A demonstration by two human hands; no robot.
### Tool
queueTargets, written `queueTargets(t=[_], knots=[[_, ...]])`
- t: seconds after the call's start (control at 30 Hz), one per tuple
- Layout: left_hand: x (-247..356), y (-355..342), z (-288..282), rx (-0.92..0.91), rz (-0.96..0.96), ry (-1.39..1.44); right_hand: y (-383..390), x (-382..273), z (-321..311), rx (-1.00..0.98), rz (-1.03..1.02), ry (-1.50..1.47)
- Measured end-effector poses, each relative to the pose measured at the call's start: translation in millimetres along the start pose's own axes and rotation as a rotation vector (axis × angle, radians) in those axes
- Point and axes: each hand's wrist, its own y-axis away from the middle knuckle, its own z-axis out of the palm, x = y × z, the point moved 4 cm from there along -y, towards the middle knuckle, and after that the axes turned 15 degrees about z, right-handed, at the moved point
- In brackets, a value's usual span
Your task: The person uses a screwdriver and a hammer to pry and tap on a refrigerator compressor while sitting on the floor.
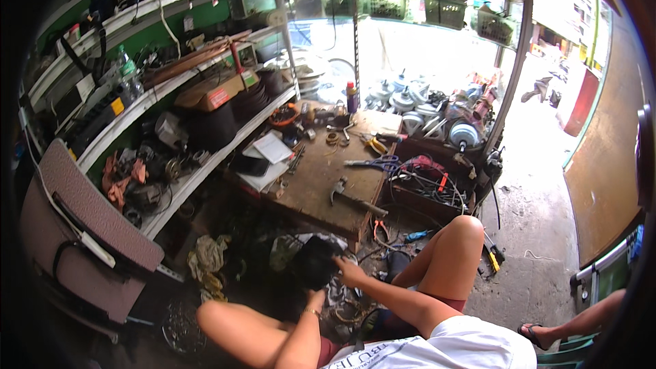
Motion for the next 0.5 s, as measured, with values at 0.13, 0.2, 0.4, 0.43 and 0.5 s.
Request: queueTargets(t=[0.13,0.2,0.4,0.43,0.5], knots=[[-12.8,-13.1,-10.8,-0.074,0.024,-0.186,8.7,-18.8,6.2,-0.028,-0.044,0.032],[-4.2,-8.7,-15.3,-0.105,0.095,-0.452,9.8,-15.6,8.0,-0.044,-0.016,-0.009],[35.7,-6.8,-1.8,-0.232,-0.051,-0.691,6.2,0.4,-10.6,0.061,0.031,0.046],[35.4,-7.1,4.2,-0.253,-0.057,-0.673,7.6,6.0,-14.8,0.067,0.043,0.079],[10.1,-18.4,5.8,-0.266,-0.076,-0.616,21.2,-15.4,-35.9,0.107,0.05,0.231]])
